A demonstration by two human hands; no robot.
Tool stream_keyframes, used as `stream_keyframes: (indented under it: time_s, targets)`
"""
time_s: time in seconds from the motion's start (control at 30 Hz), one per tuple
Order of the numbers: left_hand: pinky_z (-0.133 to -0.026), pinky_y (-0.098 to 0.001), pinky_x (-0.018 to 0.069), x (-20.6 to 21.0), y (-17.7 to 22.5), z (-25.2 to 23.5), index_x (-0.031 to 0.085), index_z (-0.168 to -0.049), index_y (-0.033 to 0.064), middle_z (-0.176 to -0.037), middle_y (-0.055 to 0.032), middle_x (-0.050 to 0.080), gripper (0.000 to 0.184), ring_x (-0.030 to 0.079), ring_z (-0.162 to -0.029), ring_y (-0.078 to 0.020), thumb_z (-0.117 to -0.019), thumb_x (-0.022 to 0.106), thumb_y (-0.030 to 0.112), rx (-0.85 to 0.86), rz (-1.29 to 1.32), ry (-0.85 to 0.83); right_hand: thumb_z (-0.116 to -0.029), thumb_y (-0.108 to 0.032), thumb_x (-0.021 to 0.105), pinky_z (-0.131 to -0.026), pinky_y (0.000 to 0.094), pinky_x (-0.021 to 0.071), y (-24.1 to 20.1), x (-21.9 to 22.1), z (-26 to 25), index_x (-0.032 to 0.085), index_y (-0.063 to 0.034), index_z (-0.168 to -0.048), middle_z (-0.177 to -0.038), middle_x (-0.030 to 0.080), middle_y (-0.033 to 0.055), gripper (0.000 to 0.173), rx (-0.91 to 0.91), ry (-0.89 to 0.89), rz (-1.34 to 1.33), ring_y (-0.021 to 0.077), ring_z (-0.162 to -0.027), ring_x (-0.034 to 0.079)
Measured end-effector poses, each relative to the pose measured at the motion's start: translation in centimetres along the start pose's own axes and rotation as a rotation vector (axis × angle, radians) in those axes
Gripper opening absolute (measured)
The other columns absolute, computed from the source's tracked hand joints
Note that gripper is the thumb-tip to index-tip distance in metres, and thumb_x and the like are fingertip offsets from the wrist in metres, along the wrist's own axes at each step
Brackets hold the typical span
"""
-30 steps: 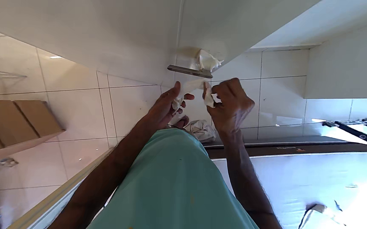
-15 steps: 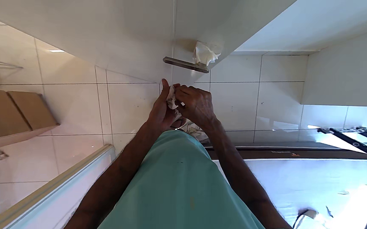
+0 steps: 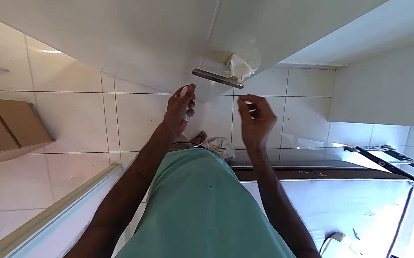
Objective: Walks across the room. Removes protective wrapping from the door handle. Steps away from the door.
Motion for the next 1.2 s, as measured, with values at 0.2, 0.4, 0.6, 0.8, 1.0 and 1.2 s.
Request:
stream_keyframes:
  time_s: [0.2,0.4,0.6,0.8,1.0,1.2]
  targets:
    - [-0.052,-0.0185,0.0461,4.0,-0.6,-3.3,0.058,-0.097,0.0141,-0.083,0.0020,0.060,0.035,0.055,-0.062,-0.0060,-0.1107,0.041,0.042,-0.070,-0.222,-0.280,-0.1021,-0.024,0.066,-0.059,0.0288,0.0605,3.3,-0.1,-2.5,0.063,-0.0074,-0.121,-0.108,0.069,0.0037,0.026,0.345,0.107,-0.243,0.0147,-0.084,0.071]
    - [-0.053,-0.0151,0.0439,5.4,-2.5,-4.9,0.066,-0.131,0.0150,-0.124,-0.0009,0.071,0.033,0.061,-0.070,-0.0026,-0.1102,0.047,0.032,-0.125,-0.151,-0.480,-0.1111,-0.029,0.047,-0.055,0.0243,0.0563,4.3,2.5,-3.2,0.066,-0.0090,-0.120,-0.114,0.075,0.0077,0.029,0.544,0.058,-0.450,0.0156,-0.082,0.073]
    - [-0.054,-0.0168,0.0489,9.3,-0.8,-6.3,0.061,-0.130,0.0136,-0.108,-0.0024,0.068,0.028,0.059,-0.066,-0.0048,-0.1084,0.043,0.017,-0.179,-0.059,-0.670,-0.1074,-0.027,0.057,-0.051,0.0247,0.0564,3.9,2.4,-4.1,0.066,-0.0096,-0.120,-0.101,0.072,0.0059,0.024,0.585,0.096,-0.444,0.0143,-0.075,0.071]
    - [-0.052,-0.0182,0.0482,11.8,-0.7,-7.1,0.062,-0.096,0.0148,-0.085,-0.0006,0.065,0.017,0.059,-0.063,-0.0063,-0.1077,0.049,0.012,-0.273,0.003,-0.799,-0.0952,-0.028,0.076,-0.050,0.0253,0.0558,1.6,0.7,-5.1,0.075,-0.0092,-0.104,-0.089,0.076,0.0007,0.021,0.475,0.197,-0.060,0.0110,-0.066,0.070]
    - [-0.050,-0.0189,0.0497,11.4,-0.4,-6.3,0.066,-0.109,0.0115,-0.087,-0.0039,0.065,0.018,0.061,-0.063,-0.0086,-0.1074,0.051,0.022,-0.324,0.086,-0.703,-0.0996,-0.028,0.069,-0.050,0.0241,0.0554,-0.1,0.2,-5.0,0.076,-0.0106,-0.099,-0.080,0.074,-0.0025,0.019,0.343,0.337,0.192,0.0057,-0.059,0.066]
    - [-0.047,-0.0192,0.0470,12.3,-0.2,-5.5,0.061,-0.099,0.0111,-0.081,-0.0051,0.062,0.020,0.060,-0.061,-0.0103,-0.1081,0.046,0.021,-0.343,0.174,-0.724,-0.1024,-0.023,0.061,-0.055,0.0316,0.0523,-2.8,0.9,-5.5,0.076,-0.0106,-0.099,-0.092,0.073,0.0026,0.020,0.129,0.315,0.659,0.0121,-0.066,0.066]
Point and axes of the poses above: each hand's wrist, its own z-axis away from the middle knuckle, its own x-axis out of the palm, y = z × x, the point moved 10 cm from there along -z, towards the middle knuckle
